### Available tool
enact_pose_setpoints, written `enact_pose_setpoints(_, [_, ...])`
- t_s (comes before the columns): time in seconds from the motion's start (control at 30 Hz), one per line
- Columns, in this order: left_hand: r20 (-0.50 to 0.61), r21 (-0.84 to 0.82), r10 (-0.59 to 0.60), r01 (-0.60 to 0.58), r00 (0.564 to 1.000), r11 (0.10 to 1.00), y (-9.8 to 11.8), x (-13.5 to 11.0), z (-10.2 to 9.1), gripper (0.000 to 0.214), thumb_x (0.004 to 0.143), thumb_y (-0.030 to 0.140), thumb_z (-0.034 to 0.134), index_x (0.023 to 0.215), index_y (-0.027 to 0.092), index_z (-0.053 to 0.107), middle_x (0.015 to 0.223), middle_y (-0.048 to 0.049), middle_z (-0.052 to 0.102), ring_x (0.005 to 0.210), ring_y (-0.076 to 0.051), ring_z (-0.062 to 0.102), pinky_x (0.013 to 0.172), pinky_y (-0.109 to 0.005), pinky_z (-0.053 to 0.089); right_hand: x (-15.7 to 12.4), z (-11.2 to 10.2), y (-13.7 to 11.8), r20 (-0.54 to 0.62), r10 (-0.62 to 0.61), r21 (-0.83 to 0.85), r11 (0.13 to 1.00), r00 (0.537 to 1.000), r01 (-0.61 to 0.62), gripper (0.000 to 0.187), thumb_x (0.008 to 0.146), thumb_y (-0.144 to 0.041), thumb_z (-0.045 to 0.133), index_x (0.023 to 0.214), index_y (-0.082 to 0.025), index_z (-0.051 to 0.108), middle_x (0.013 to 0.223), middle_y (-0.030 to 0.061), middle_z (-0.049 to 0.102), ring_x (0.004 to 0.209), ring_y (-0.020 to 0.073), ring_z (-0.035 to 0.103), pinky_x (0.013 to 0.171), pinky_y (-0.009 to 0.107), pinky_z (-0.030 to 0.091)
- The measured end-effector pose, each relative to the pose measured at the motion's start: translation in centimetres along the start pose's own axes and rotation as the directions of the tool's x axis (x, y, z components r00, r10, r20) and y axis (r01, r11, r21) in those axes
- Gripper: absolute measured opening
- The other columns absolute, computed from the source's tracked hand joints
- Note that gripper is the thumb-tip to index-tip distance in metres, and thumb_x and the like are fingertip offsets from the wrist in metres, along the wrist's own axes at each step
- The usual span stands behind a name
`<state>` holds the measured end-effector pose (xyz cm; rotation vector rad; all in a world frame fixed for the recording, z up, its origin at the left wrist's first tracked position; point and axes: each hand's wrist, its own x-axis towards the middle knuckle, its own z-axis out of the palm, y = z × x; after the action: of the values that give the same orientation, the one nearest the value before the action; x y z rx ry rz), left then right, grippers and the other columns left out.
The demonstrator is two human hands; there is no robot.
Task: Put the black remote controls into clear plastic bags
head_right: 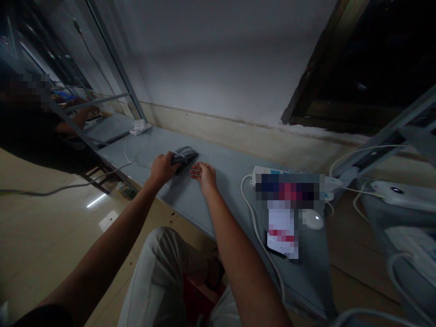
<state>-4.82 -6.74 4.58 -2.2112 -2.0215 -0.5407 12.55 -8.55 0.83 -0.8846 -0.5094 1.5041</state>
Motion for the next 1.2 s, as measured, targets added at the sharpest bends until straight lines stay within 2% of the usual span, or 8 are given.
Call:
enact_pose_setpoints(0.2, [0.029,0.011,0.129,-0.129,0.991,0.992,0.0,1.2,1.2,0.057,0.083,0.044,0.063,0.133,0.018,0.055,0.131,-0.019,0.058,0.129,-0.036,0.043,0.11,-0.048,0.032,0.0,0.1,0.0,-0.016,0.008,-0.007,1.0,1.0,-0.008,0.008,0.087,-0.018,0.055,0.086,-0.016,0.062,0.068,0.0023,0.071,0.053,0.0154,0.067,0.051,0.027,0.053])
enact_pose_setpoints(0.37, [0.181,0.036,0.202,-0.211,0.963,0.977,-0.2,3.7,2.0,0.074,0.085,0.06,0.056,0.152,0.035,0.037,0.159,-0.0146,0.032,0.147,-0.046,0.019,0.112,-0.069,0.014,-0.1,0.1,-0.1,-0.015,0.0,-0.031,1.0,1.0,0.0,0.011,0.087,-0.016,0.052,0.083,-0.016,0.063,0.067,0.0019,0.07,0.052,0.0151,0.067,0.048,0.026,0.053])
enact_pose_setpoints(0.47, [0.286,0.007,0.169,-0.179,0.943,0.984,-0.4,4.9,2.5,0.069,0.088,0.062,0.05,0.152,0.04,0.036,0.158,-0.0146,0.033,0.141,-0.048,0.031,0.106,-0.07,0.025,0.0,0.0,0.0,-0.013,-0.007,-0.016,1.0,1.0,0.006,0.012,0.087,-0.016,0.052,0.083,-0.016,0.063,0.066,0.0019,0.07,0.052,0.0153,0.067,0.048,0.026,0.053])
enact_pose_setpoints(0.6, [0.261,0.006,0.101,-0.106,0.96,0.994,-0.5,5.2,2.9,0.065,0.088,0.057,0.047,0.148,0.031,0.044,0.147,-0.0187,0.046,0.127,-0.042,0.049,0.101,-0.057,0.039,0.2,-0.1,0.2,0.001,0.0,0.01,1.0,1.0,0.0,0.005,0.085,-0.018,0.059,0.083,-0.017,0.062,0.064,0.0017,0.07,0.051,0.0151,0.067,0.048,0.025,0.053])
enact_pose_setpoints(0.73, [0.213,0.039,0.032,-0.041,0.976,0.998,0.0,5.0,3.1,0.067,0.088,0.055,0.047,0.149,0.026,0.043,0.143,-0.0221,0.047,0.128,-0.042,0.047,0.1,-0.057,0.039,0.2,-0.1,0.2,-0.003,0.007,-0.008,1.0,1.0,-0.007,0.007,0.085,-0.018,0.057,0.083,-0.016,0.062,0.063,0.0012,0.069,0.051,0.0151,0.067,0.047,0.025,0.052])
enact_pose_setpoints(0.9, [0.178,0.066,-0.081,0.07,0.981,0.995,0.3,5.4,3.6,0.071,0.085,0.058,0.049,0.148,0.025,0.043,0.143,-0.0244,0.048,0.13,-0.048,0.043,0.1,-0.065,0.034,0.1,0.0,0.1,-0.005,0.015,-0.018,1.0,1.0,-0.015,0.007,0.084,-0.018,0.056,0.084,-0.017,0.063,0.064,0.0011,0.069,0.052,0.0152,0.067,0.05,0.027,0.053])
enact_pose_setpoints(1.03, [0.224,0.08,-0.137,0.121,0.965,0.989,0.1,5.8,3.6,0.077,0.081,0.066,0.05,0.146,0.025,0.045,0.142,-0.0259,0.05,0.13,-0.051,0.044,0.099,-0.071,0.032,0.2,0.0,0.2,0.002,0.024,-0.018,1.0,1.0,-0.024,0.006,0.084,-0.02,0.058,0.084,-0.016,0.062,0.064,0.0016,0.069,0.052,0.0153,0.067,0.05,0.026,0.053])
enact_pose_setpoints(1.2, [0.292,0.032,-0.119,0.114,0.949,0.993,-0.2,6.1,3.1,0.084,0.079,0.069,0.051,0.151,0.028,0.037,0.142,-0.0259,0.049,0.125,-0.05,0.051,0.095,-0.064,0.041,0.2,0.0,0.3,-0.003,0.022,-0.02,1.0,1.0,-0.022,0.007,0.084,-0.018,0.056,0.083,-0.016,0.062,0.062,0.0011,0.068,0.051,0.0149,0.066,0.049,0.026,0.052])
